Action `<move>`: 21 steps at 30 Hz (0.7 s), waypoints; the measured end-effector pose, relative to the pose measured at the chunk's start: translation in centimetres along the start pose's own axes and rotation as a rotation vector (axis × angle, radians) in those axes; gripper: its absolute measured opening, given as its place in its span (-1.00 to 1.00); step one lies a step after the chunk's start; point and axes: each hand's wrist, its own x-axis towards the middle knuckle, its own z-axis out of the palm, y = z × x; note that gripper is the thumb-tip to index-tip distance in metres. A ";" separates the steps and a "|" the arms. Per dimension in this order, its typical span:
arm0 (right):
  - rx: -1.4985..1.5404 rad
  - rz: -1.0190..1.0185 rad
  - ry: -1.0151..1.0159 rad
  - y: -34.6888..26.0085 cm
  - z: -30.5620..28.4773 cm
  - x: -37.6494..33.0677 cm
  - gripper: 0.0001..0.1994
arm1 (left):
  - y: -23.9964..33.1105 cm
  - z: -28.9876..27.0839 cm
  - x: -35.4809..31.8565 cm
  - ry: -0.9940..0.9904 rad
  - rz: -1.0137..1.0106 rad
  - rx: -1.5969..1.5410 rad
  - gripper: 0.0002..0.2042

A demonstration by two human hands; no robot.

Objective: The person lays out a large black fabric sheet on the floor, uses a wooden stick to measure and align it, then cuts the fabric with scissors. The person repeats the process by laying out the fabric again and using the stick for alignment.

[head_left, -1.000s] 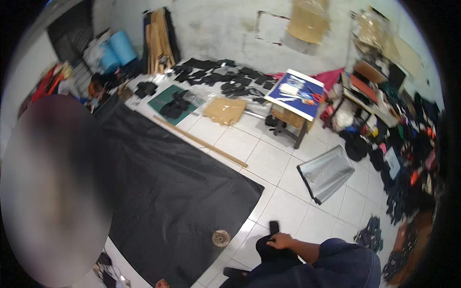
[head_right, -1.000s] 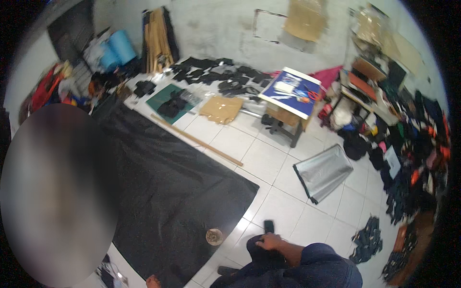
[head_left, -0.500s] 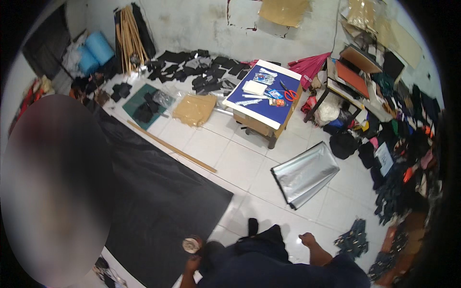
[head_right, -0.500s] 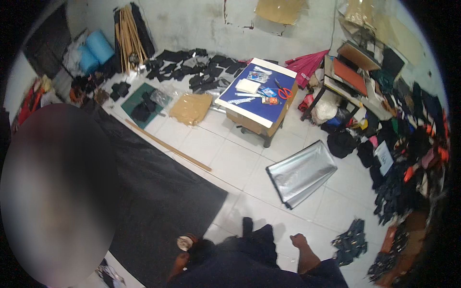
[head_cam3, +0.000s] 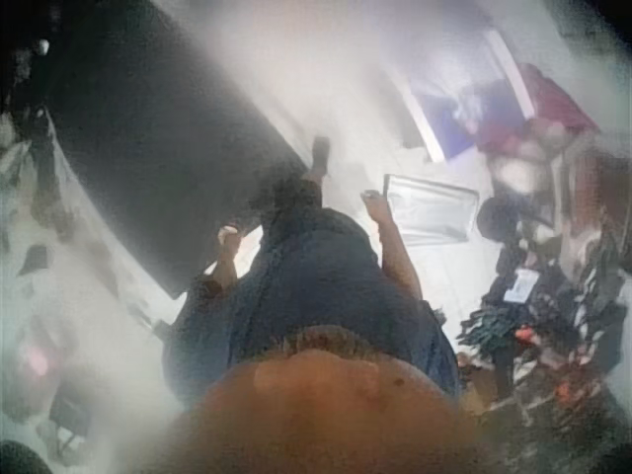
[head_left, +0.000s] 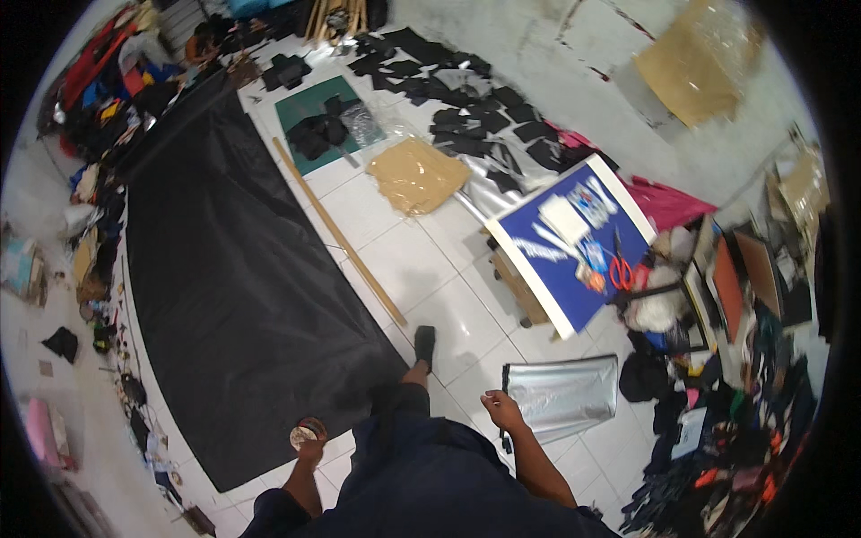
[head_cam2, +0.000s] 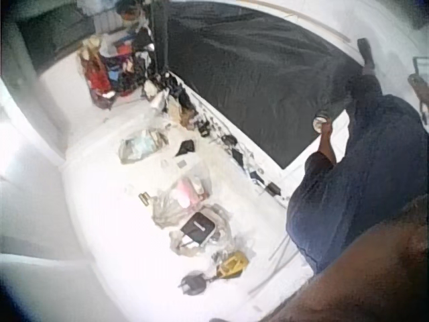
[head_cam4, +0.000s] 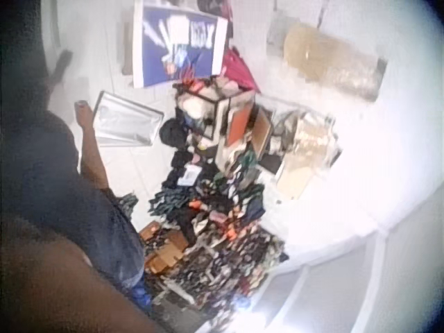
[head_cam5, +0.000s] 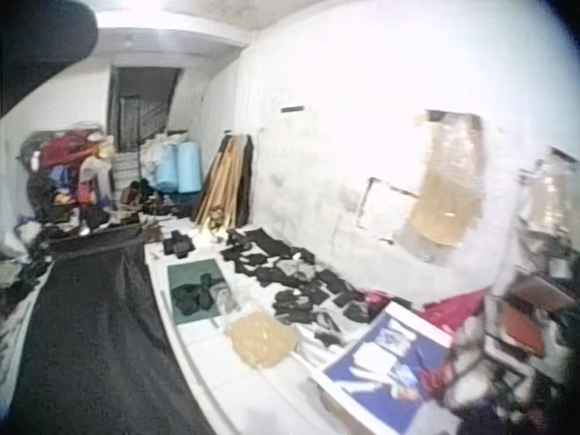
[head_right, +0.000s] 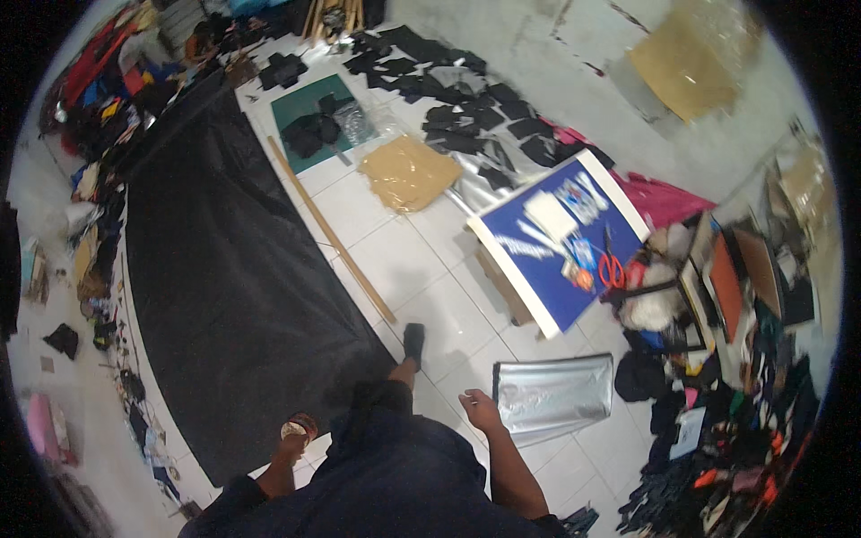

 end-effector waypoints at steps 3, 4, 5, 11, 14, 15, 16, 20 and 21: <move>-0.197 -0.058 -0.134 -3.9 -3.7 4.2 -0.51 | 19.0 -5.9 -3.8 -0.197 -0.053 0.026 -0.61; -0.176 -0.137 -0.158 -5.0 -4.4 6.1 -0.52 | 22.7 -8.2 -3.8 -0.164 0.033 -0.013 -0.57; -0.149 -0.151 -0.174 -7.0 -5.6 8.0 -0.53 | 26.2 -10.2 -3.7 -0.136 0.119 -0.055 -0.52; 0.065 -0.191 0.029 -23.0 -11.8 15.3 -0.71 | 44.5 -25.3 3.8 0.217 0.329 -0.548 -0.54; 0.052 -0.221 0.065 -26.8 -13.1 20.9 -0.73 | 50.8 -30.7 8.3 0.314 0.396 -0.631 -0.53; 0.017 -0.262 0.088 -30.1 -14.2 22.4 -0.74 | 52.2 -31.5 10.0 0.337 0.421 -0.635 -0.54; 0.027 -0.274 0.087 -31.2 -14.3 25.4 -0.74 | 53.5 -32.2 11.6 0.360 0.445 -0.639 -0.54; 0.055 -0.383 0.174 -37.1 -16.3 36.6 -0.79 | 51.8 -32.1 17.9 0.172 0.151 -0.241 -0.57; 0.079 -0.392 0.160 -39.3 -17.1 40.2 -0.79 | 51.6 -32.7 19.1 0.073 0.193 0.008 -0.56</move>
